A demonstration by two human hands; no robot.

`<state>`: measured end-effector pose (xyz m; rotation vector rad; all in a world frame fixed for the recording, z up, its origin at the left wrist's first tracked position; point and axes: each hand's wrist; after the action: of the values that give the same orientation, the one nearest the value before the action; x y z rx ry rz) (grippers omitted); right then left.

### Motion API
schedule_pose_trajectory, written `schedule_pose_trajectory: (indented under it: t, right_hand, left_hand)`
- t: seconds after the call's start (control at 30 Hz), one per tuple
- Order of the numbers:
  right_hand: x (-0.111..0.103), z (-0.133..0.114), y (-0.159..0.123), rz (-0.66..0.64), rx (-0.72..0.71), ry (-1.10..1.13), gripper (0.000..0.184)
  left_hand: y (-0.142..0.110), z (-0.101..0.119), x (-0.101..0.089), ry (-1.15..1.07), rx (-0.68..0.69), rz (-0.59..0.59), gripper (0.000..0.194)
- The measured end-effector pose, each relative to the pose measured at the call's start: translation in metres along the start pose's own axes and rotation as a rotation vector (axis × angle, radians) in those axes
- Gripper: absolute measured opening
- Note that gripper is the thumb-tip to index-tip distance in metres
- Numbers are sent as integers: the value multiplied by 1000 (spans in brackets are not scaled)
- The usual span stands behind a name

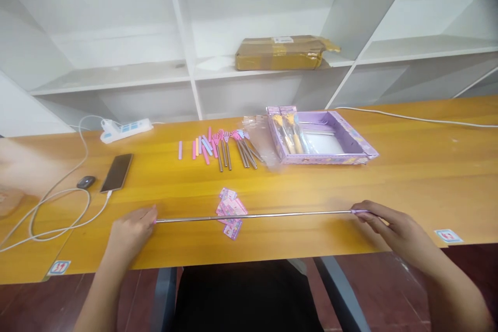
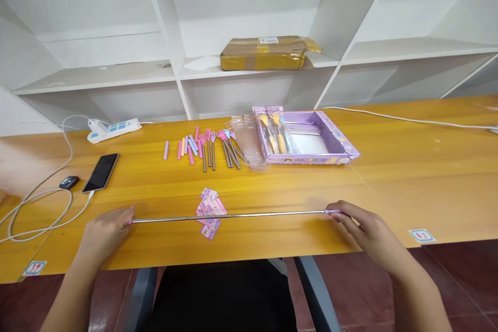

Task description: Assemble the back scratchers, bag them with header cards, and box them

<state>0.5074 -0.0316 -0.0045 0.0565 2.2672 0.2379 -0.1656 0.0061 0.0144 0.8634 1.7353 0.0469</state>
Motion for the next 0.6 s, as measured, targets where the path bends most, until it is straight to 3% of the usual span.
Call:
schedule_pose_trajectory:
  t: [0.13,0.3,0.43,0.6]
  right_hand:
    - [-2,-2,-6,34,16,-28,41]
    - [-4,0,-10,110,-37,-98,28]
    - [-5,-1,-9,240,-80,-161,29]
    - [-4,-14,-6,311,35,-220,26]
  left_hand:
    - [-2,0,0,-7,-35,-60,30]
    - [-2,2,-5,45,-76,-11,32]
    - [-5,-2,-9,58,-96,34,32]
    - [-5,-1,-11,-12,-71,28,30]
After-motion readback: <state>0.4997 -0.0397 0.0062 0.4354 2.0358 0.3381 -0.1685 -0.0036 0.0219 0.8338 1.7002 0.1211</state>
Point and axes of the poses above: each hand's wrist, its own y-axis towards the middle knuckle, its own x-axis out of the palm, z = x × y
